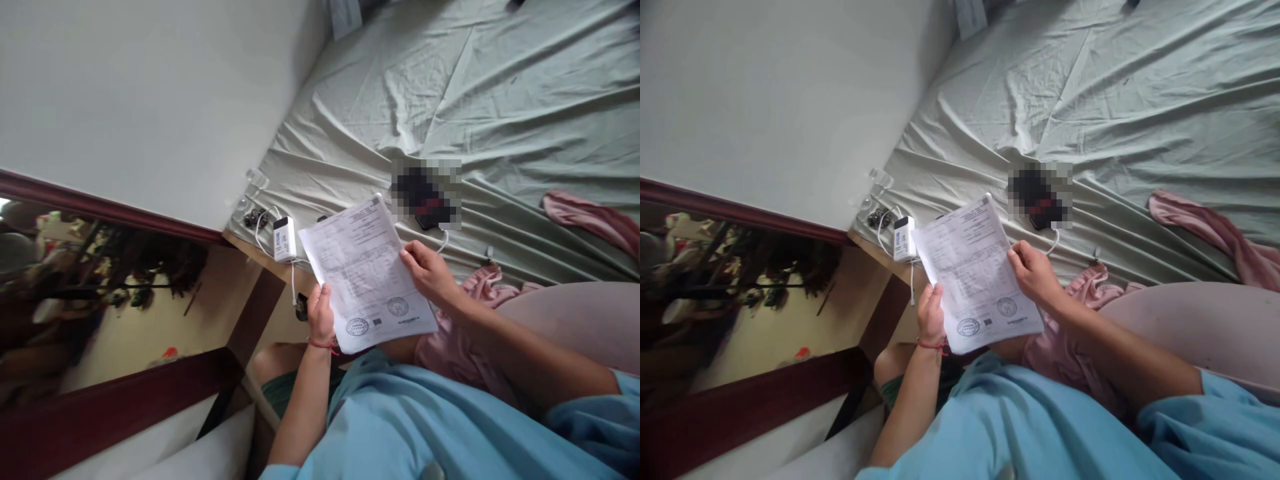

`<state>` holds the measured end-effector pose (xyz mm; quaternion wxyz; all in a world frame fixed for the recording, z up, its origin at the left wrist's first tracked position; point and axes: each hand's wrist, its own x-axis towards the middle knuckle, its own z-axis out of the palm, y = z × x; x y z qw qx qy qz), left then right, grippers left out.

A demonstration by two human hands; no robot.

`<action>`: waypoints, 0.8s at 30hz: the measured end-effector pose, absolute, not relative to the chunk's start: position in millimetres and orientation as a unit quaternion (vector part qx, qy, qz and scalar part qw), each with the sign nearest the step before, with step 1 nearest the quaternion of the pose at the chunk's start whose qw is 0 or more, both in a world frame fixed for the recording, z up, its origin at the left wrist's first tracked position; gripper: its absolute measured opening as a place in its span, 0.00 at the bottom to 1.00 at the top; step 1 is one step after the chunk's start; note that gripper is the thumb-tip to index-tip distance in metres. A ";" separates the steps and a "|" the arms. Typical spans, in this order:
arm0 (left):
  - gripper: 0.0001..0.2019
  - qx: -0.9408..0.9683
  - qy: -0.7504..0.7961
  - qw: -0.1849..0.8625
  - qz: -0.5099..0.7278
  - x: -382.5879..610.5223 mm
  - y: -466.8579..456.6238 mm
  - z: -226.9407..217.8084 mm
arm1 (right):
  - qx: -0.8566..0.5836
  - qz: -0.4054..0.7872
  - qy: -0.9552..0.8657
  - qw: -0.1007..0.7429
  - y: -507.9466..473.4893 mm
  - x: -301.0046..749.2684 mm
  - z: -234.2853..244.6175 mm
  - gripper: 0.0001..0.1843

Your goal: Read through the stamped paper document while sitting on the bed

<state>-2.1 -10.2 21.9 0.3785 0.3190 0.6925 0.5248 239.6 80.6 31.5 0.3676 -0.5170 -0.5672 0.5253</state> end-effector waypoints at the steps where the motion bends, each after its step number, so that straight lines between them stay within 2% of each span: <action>1: 0.20 0.306 0.691 0.379 0.534 -2.1 -9.9 19.9 | -0.516 0.511 -0.579 0.370 80.2 239.8 31.4 0.14; 8: 0.20 0.333 0.710 0.333 0.524 -0.8 -12.6 2.7 | -0.547 0.428 -0.641 0.328 78.3 243.0 35.9 0.08; 24: 0.21 0.299 0.688 0.353 0.560 1.9 -12.3 0.1 | -0.568 0.412 -0.648 0.296 78.9 244.9 37.9 0.07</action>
